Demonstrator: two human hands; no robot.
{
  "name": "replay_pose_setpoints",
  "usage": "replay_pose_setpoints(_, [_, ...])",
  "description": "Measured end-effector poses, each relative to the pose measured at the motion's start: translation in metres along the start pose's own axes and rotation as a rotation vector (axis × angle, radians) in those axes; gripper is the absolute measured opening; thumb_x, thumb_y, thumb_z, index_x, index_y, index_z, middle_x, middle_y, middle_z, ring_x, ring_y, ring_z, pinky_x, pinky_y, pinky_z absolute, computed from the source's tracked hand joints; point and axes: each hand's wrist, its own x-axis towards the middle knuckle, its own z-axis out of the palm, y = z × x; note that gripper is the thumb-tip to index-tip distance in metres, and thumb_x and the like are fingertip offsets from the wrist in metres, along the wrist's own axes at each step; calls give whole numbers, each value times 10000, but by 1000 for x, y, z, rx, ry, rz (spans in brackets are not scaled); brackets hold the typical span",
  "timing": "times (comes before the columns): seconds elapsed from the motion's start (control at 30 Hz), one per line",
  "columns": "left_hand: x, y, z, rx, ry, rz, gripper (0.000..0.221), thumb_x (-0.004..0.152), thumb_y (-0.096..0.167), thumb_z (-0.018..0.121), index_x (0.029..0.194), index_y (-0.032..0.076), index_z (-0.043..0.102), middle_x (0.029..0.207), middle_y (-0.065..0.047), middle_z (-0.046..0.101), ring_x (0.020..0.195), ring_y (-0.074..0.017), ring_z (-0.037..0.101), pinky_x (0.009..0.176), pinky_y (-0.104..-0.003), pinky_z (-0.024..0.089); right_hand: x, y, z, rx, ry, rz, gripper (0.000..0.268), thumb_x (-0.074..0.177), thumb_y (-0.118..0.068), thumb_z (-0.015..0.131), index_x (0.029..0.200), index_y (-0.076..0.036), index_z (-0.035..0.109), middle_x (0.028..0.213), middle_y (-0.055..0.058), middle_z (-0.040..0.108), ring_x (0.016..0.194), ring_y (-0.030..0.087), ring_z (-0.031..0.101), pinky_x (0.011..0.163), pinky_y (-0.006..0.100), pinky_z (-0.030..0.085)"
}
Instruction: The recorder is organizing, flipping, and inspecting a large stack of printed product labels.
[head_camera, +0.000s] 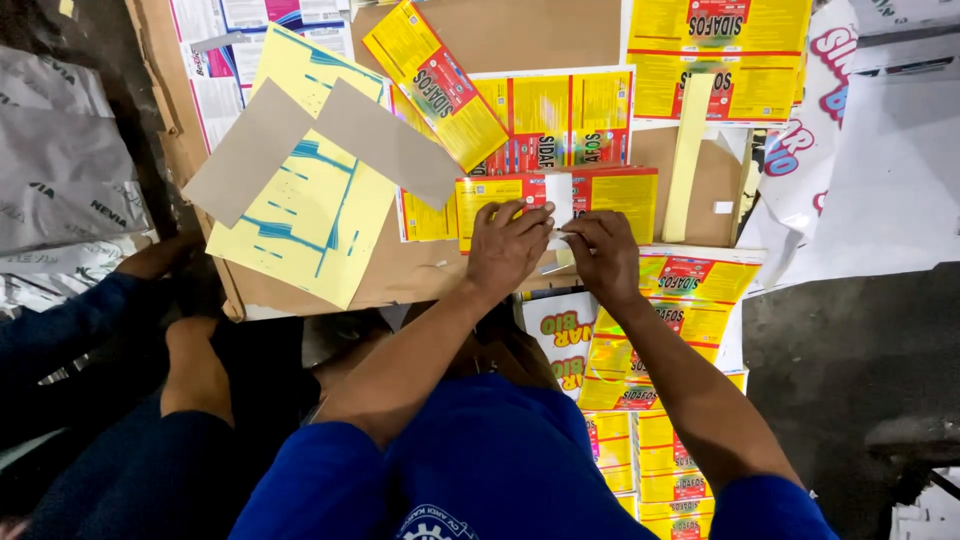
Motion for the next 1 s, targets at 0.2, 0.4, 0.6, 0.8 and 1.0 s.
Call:
replay_pose_setpoints(0.2, [2, 1, 3, -11, -3, -23, 188, 924, 223, 725, 1086, 136, 765, 1232, 68, 697, 1153, -238, 598, 995, -472, 416, -1, 8, 4, 81, -33, 139, 182, 885, -89, 845, 994, -29, 712, 1034, 117, 651, 919, 238, 663, 679, 291, 626])
replay_pose_setpoints(0.4, [8, 2, 3, -60, 34, -50, 86, 871, 203, 761, 924, 139, 741, 1181, 83, 721, 1087, -203, 605, 971, -442, 435, 1, 4, 7, 63, -14, 222, 190, 844, -109, 890, 910, -26, 733, 921, 96, 678, 828, 239, 647, 660, 340, 540])
replay_pose_setpoints(0.6, [13, 1, 1, -138, 58, -124, 91, 851, 175, 785, 868, 136, 704, 1123, 78, 746, 1046, -181, 610, 911, -390, 440, 10, -11, 4, 116, 43, 307, 216, 831, -121, 890, 957, -38, 735, 931, 99, 670, 778, 191, 670, 679, 323, 555])
replay_pose_setpoints(0.8, [18, 5, -3, -197, 53, -204, 219, 756, 185, 847, 820, 139, 643, 963, 47, 705, 1019, -227, 586, 891, -419, 439, 8, -5, 14, 60, 58, 416, 230, 814, -156, 908, 943, -42, 756, 861, 95, 671, 732, 198, 655, 663, 327, 538])
replay_pose_setpoints(1.0, [25, 6, 0, -230, 13, -291, 339, 712, 171, 852, 935, 150, 597, 938, 27, 645, 1036, -235, 593, 879, -421, 436, 11, -5, 19, 143, 97, 517, 272, 822, -191, 895, 944, -25, 716, 865, 84, 706, 734, 169, 694, 677, 309, 569])
